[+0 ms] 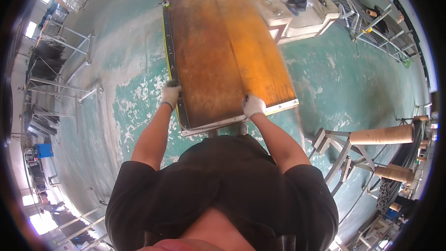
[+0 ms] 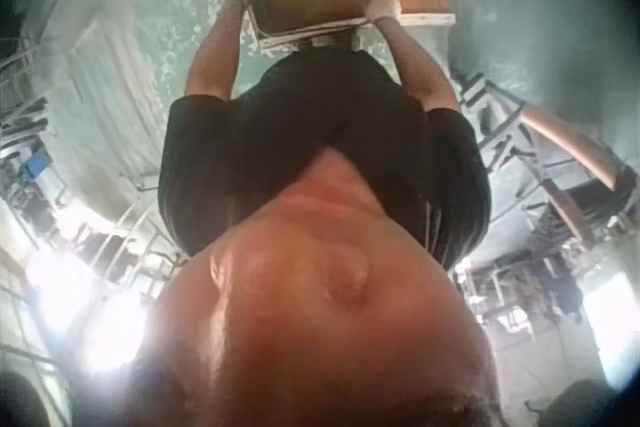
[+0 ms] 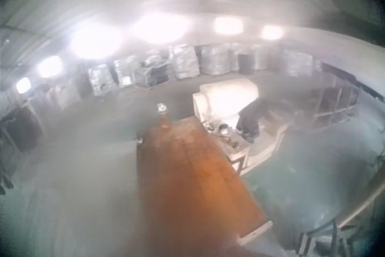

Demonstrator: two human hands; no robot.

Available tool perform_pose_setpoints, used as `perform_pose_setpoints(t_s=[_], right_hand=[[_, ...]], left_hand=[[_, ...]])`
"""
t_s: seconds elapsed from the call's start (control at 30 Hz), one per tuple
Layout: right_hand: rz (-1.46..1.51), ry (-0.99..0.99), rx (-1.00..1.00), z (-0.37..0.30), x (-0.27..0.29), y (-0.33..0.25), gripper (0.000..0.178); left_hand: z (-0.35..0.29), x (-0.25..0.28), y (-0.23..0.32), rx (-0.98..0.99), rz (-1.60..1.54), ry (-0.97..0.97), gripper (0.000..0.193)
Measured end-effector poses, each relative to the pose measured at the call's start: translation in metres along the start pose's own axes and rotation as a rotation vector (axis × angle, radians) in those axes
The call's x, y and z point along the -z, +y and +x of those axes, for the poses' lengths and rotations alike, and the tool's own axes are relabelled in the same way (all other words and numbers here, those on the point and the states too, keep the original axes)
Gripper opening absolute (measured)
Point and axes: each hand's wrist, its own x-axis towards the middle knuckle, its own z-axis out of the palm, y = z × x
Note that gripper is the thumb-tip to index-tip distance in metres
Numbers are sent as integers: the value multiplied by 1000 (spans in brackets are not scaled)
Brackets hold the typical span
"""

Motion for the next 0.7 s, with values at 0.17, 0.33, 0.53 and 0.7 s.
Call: perform_pose_setpoints(t_s=[0.17,0.33,0.53,0.7], right_hand=[[123,34,85,69,5,-16,32],[-126,15,94,51,15,-47,46],[-89,-16,-3,39,-2,-24,45],[-69,-119,19,20,9,-5,41]], left_hand=[[-59,-19,-57,-287,472,91,45],[-108,-20,-52,-653,919,-105,33],[-115,-31,-40,-640,1106,-327,19],[-127,-31,-48,-489,1192,-587,21]])
